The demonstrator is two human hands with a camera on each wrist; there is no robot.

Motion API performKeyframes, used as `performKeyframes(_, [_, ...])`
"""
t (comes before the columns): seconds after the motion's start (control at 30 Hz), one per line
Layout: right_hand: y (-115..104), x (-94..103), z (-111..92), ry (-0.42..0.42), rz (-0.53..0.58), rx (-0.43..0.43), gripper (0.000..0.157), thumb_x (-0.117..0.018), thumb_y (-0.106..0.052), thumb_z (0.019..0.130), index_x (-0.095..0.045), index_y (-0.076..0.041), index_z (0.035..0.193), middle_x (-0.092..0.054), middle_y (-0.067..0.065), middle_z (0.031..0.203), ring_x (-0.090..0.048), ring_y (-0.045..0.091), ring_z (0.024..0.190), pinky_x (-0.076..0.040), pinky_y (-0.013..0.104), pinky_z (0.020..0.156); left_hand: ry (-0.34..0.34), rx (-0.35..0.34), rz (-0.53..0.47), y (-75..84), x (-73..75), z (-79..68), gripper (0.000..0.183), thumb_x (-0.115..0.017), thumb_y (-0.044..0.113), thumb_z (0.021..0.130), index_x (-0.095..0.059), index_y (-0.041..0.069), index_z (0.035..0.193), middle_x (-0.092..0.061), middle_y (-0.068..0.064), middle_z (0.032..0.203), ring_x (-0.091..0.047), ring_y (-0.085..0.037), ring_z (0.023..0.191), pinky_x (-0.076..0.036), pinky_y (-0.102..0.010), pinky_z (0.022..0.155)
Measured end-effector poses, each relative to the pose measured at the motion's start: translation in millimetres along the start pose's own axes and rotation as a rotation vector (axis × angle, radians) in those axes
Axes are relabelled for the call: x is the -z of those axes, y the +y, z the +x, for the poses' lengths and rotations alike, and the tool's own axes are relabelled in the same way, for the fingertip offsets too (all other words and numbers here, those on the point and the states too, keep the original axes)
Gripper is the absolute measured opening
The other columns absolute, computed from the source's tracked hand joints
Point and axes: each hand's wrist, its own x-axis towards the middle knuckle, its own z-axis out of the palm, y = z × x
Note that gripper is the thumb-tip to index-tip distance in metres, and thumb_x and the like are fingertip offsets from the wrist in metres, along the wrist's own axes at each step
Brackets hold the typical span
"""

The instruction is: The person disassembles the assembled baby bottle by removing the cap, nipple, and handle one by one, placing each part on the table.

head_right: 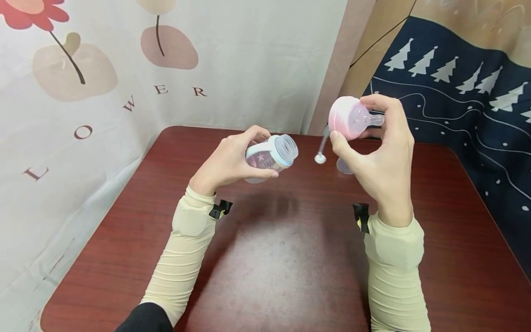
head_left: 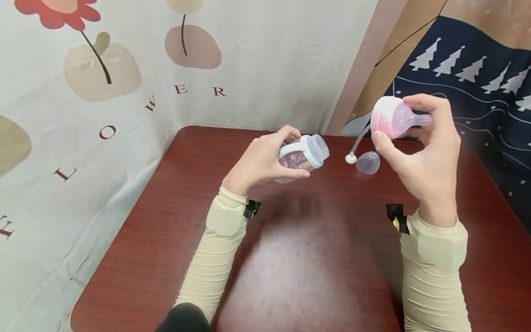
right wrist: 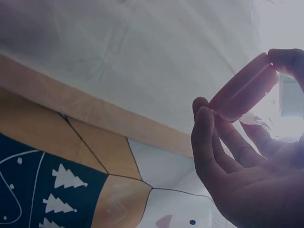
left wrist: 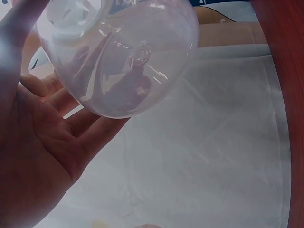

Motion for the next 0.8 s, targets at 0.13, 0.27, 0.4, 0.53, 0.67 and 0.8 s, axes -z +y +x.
performKeyframes(0.13, [8, -0.1, 4, -0.03, -0.078, -0.014, 0.059, -0.086, -0.008, 0.082, -0.064, -0.014, 0.137, -0.06, -0.015, 0.126, -0.063, 0.012, 0.1, -0.052, 0.013, 0.09, 0.003, 0.011, -0.009, -1.0, 0.2, -1.0, 0.067, -0.094, 0.046, 0.075, -0.059, 0.023, 0.127, -0.071, 0.009, 0.11, -0.063, -0.007, 0.085, -0.052, -0.031, 0.079])
performKeyframes(0.27, [17, -1.4, 5, -0.046, -0.125, -0.02, 0.06, -0.087, -0.012, 0.083, -0.063, -0.015, 0.137, -0.059, -0.017, 0.126, -0.063, 0.01, 0.097, -0.052, 0.012, 0.089, 0.004, 0.016, -0.008, -2.1, -0.3, -1.5, 0.069, -0.095, 0.047, 0.075, -0.059, 0.023, 0.129, -0.071, 0.007, 0.111, -0.064, -0.008, 0.084, -0.053, -0.031, 0.078])
performKeyframes(0.4, [23, -2.3, 7, -0.081, -0.161, -0.014, 0.06, -0.086, -0.016, 0.084, -0.063, -0.016, 0.139, -0.061, -0.009, 0.129, -0.06, 0.008, 0.104, -0.051, 0.011, 0.088, 0.004, 0.014, -0.004, -2.2, -0.4, -1.0, 0.069, -0.095, 0.047, 0.075, -0.059, 0.023, 0.129, -0.072, 0.007, 0.111, -0.064, -0.008, 0.084, -0.053, -0.031, 0.078])
performKeyframes(0.53, [29, -2.8, 8, -0.132, -0.192, -0.012, 0.061, -0.085, -0.019, 0.086, -0.062, -0.011, 0.141, -0.062, 0.0, 0.133, -0.056, 0.007, 0.109, -0.049, 0.009, 0.088, 0.007, 0.012, -0.004, -1.4, 0.1, -0.4, 0.069, -0.095, 0.047, 0.075, -0.059, 0.023, 0.129, -0.072, 0.007, 0.111, -0.064, -0.008, 0.085, -0.053, -0.032, 0.079])
performKeyframes(0.67, [37, -1.1, 9, -0.195, -0.234, -0.038, 0.062, -0.085, -0.021, 0.086, -0.06, -0.008, 0.141, -0.061, 0.004, 0.132, -0.057, 0.006, 0.103, -0.048, 0.006, 0.084, 0.005, 0.013, -0.005, -0.9, 0.5, -0.2, 0.068, -0.094, 0.047, 0.076, -0.059, 0.023, 0.129, -0.072, 0.007, 0.111, -0.064, -0.008, 0.085, -0.052, -0.032, 0.079])
performKeyframes(0.8, [44, 3.5, 11, -0.274, -0.298, -0.079, 0.062, -0.086, -0.025, 0.087, -0.06, -0.009, 0.141, -0.061, 0.008, 0.131, -0.058, 0.004, 0.093, -0.045, 0.005, 0.079, 0.003, 0.012, 0.004, -0.3, 1.3, -0.1, 0.068, -0.094, 0.047, 0.076, -0.058, 0.023, 0.129, -0.071, 0.008, 0.11, -0.064, -0.008, 0.084, -0.052, -0.032, 0.078])
